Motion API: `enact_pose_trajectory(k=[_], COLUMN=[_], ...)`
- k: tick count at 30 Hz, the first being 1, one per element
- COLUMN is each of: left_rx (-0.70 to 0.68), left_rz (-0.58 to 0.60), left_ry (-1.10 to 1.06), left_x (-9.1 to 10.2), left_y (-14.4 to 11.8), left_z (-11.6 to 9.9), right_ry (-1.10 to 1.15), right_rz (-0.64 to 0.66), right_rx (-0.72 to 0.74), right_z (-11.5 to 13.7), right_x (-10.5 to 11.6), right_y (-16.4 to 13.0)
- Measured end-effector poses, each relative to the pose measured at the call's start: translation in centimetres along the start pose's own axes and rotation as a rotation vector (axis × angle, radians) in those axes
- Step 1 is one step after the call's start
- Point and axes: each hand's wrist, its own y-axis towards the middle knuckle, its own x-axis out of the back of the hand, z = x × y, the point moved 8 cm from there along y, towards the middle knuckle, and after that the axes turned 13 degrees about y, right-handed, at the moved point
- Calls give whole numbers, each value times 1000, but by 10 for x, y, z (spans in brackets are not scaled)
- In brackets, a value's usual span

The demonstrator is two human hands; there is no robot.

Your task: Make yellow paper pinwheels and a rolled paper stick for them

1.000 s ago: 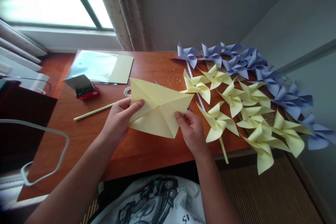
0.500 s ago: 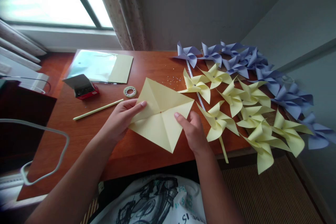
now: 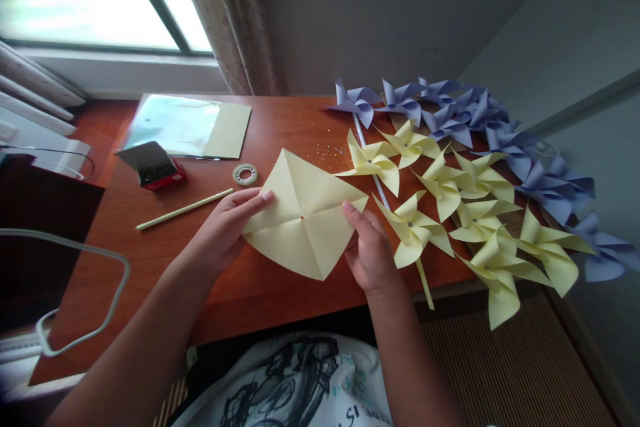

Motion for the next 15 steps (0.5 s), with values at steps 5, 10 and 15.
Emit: enact_pose_trajectory(k=[5,10,15], left_rx=[-59,-63,-101], left_rz=[39,155,281], left_ry=[-189,-290,-239], left_x=[0,-13,-28], left_y=[3,0,-5], left_z=[-9,-8,-4], right_ry=[117,225,248], right_rz=[-57,-111,-100], right_rx=[112,196,227], right_z=[10,15,13], right_x=[-1,-6,-14], right_y=[2,8,12])
